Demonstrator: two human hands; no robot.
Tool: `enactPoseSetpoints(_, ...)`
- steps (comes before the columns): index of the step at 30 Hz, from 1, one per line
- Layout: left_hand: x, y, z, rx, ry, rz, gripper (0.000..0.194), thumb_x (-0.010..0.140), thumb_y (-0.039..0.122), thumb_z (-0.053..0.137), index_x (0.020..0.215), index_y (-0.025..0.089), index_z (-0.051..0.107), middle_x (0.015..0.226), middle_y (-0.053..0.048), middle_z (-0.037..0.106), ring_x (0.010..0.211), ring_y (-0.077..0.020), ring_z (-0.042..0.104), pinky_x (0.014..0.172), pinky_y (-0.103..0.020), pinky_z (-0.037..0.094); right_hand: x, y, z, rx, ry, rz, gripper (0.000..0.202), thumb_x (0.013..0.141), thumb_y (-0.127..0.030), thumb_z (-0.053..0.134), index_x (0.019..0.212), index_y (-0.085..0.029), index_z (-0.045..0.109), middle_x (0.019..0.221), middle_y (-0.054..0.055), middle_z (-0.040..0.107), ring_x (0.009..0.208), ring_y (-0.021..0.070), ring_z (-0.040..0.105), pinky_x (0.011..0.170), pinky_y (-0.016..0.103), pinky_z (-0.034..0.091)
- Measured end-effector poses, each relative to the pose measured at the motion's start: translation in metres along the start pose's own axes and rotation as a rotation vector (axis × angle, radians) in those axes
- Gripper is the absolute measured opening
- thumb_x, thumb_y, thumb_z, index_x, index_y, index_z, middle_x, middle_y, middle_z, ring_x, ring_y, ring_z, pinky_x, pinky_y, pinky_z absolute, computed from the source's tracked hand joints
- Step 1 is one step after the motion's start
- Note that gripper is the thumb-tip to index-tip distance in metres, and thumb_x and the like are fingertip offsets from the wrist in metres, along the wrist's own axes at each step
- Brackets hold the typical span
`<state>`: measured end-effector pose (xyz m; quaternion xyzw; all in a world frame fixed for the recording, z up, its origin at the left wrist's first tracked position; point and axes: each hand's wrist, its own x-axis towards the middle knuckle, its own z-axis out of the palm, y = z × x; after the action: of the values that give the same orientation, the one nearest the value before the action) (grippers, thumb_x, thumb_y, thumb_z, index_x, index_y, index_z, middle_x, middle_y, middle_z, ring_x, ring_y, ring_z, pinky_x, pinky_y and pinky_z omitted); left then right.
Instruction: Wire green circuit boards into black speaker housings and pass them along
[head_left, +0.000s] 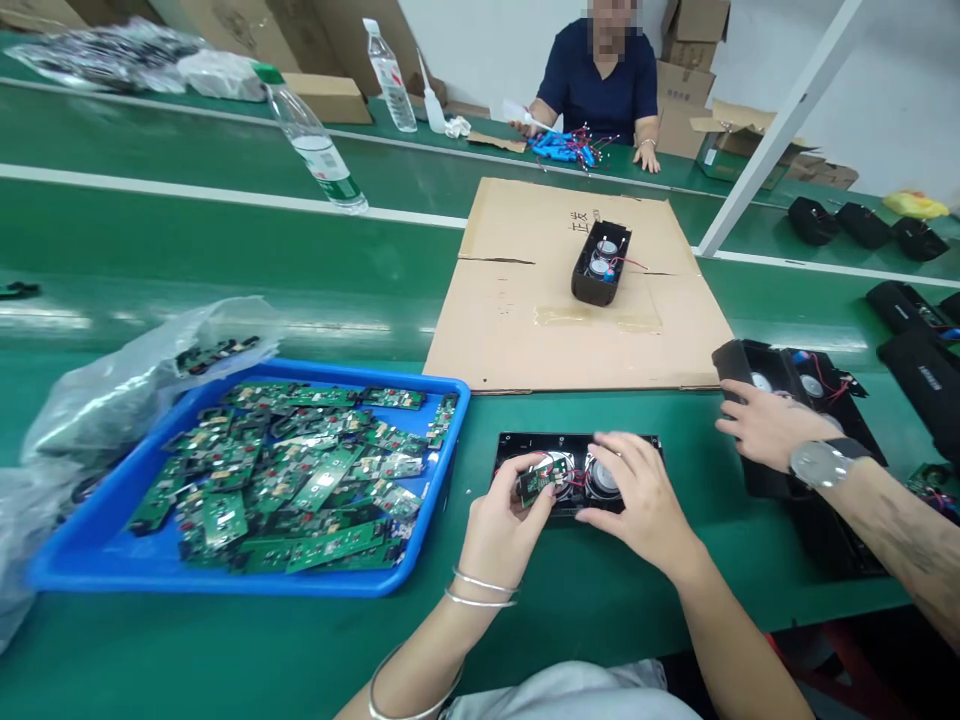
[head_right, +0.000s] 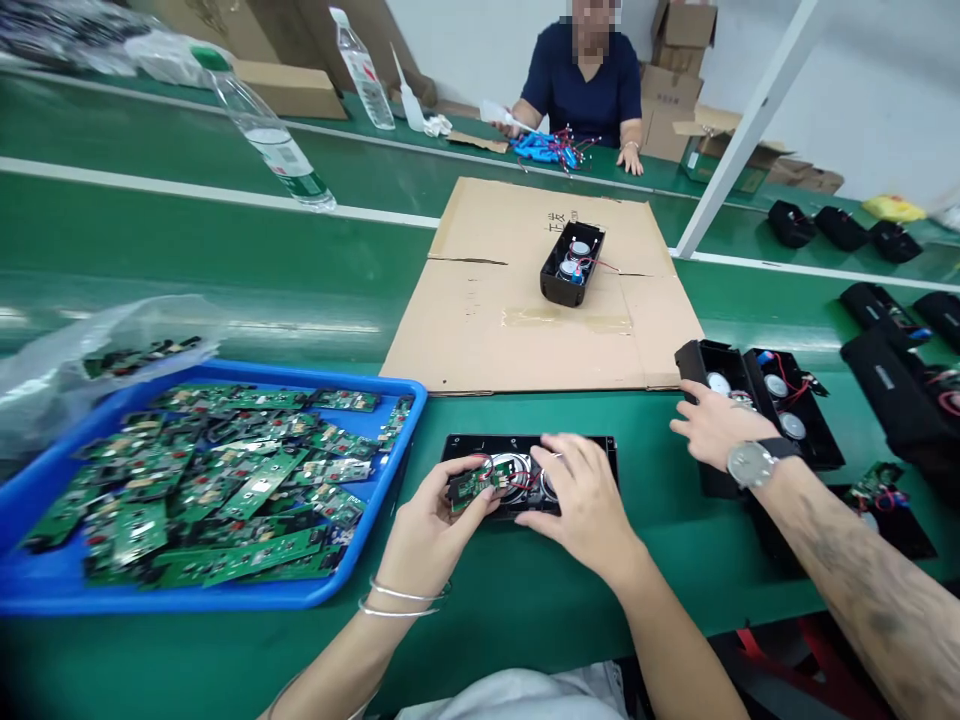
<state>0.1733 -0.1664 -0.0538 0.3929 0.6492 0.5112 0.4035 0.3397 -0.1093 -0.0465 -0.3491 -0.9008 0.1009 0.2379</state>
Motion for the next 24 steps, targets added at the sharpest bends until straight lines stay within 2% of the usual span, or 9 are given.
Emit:
enactPoseSetpoints(3,0.000,0.006,-0.007,0.158,-0.049,0.022,0.030,0.071,0.031,0.061,0.099,0.022,0.060,0.069,0.001,0.067,0.056,-0.0171,0.065,0.058,-0.028,0.055,0.003,0.011,-0.007,-0.136,-0.193,0.032,0.098,0.060,-0.050,0.076,0.137,-0.014,0.029,0.143,0.022,0.028,0.133,0.0384,0.020,0.102,0.066,0.020)
enactPoseSetpoints(7,0.002,0.012,-0.025,0.144,-0.286,-0.050,0.042,0.063,0.034,0.065,0.102,0.020,0.058,0.073,-0.001,0.069,0.065,-0.0194,0.068,0.062,-0.029,0.056,0.010,0.010,-0.007,-0.141,-0.375,0.124,0.101,0.057,-0.048,0.077,0.140,-0.017,0.027,0.137,0.018,0.039,0.127,0.0347,0.032,0.105,0.063,0.013)
enactPoseSetpoints(9,0.006,0.017,-0.037,0.144,-0.403,-0.109,0.048,0.056,0.034,0.071,0.101,0.020,0.059,0.076,-0.002,0.070,0.066,-0.0200,0.068,0.065,-0.030,0.057,0.008,0.004,-0.005,-0.114,-0.360,0.169,0.097,0.055,-0.046,0.077,0.136,-0.017,0.033,0.130,0.015,0.046,0.120,0.0326,0.040,0.106,0.060,0.015)
enactPoseSetpoints(11,0.016,0.026,-0.049,0.114,-0.425,-0.125,0.044,0.058,0.036,0.070,0.098,0.020,0.059,0.076,-0.003,0.071,0.069,-0.0209,0.069,0.067,-0.032,0.057,0.003,-0.003,-0.001,-0.088,-0.297,0.227,0.094,0.052,-0.047,0.078,0.131,-0.016,0.039,0.126,0.014,0.048,0.116,0.0325,0.042,0.105,0.058,0.018)
enactPoseSetpoints(14,0.049,0.048,-0.054,-0.050,-0.286,-0.149,0.034,0.065,0.035,0.068,0.093,0.018,0.058,0.065,-0.003,0.070,0.065,-0.0216,0.068,0.055,-0.029,0.055,-0.011,-0.014,0.010,-0.058,-0.175,0.328,0.086,0.049,-0.049,0.078,0.120,-0.014,0.046,0.123,0.014,0.050,0.113,0.0335,0.043,0.102,0.055,0.024)
enactPoseSetpoints(16,0.084,0.066,-0.044,-0.229,-0.155,-0.218,0.031,0.066,0.024,0.071,0.094,0.016,0.058,0.066,-0.003,0.068,0.067,-0.0201,0.067,0.050,-0.024,0.051,-0.020,-0.020,0.018,-0.060,-0.092,0.388,0.080,0.047,-0.048,0.078,0.113,-0.014,0.048,0.121,0.015,0.051,0.110,0.0338,0.045,0.099,0.053,0.027)
enactPoseSetpoints(18,0.126,0.080,-0.025,-0.318,-0.116,-0.238,0.029,0.078,0.019,0.062,0.105,0.019,0.054,0.082,-0.003,0.068,0.078,-0.0164,0.066,0.061,-0.024,0.053,-0.028,-0.024,0.023,-0.079,-0.009,0.431,0.075,0.046,-0.044,0.079,0.108,-0.015,0.049,0.119,0.015,0.052,0.108,0.0343,0.046,0.096,0.052,0.029)
enactPoseSetpoints(20,0.170,0.087,-0.001,-0.355,-0.134,-0.312,0.025,0.086,0.022,0.053,0.110,0.015,0.052,0.095,-0.008,0.065,0.082,-0.0166,0.065,0.068,-0.030,0.054,-0.035,-0.025,0.026,-0.111,0.078,0.472,0.072,0.044,-0.039,0.079,0.105,-0.016,0.047,0.118,0.015,0.053,0.106,0.0349,0.047,0.093,0.051,0.030)
enactPoseSetpoints(24,0.242,0.083,0.049,-0.342,-0.196,-0.416,0.033,0.087,0.032,0.053,0.116,0.016,0.052,0.113,-0.008,0.058,0.091,-0.0199,0.061,0.075,-0.040,0.053,-0.059,-0.011,0.027,-0.225,0.250,0.556,0.072,0.042,-0.036,0.079,0.103,-0.018,0.045,0.116,0.015,0.055,0.104,0.0368,0.049,0.090,0.050,0.032)
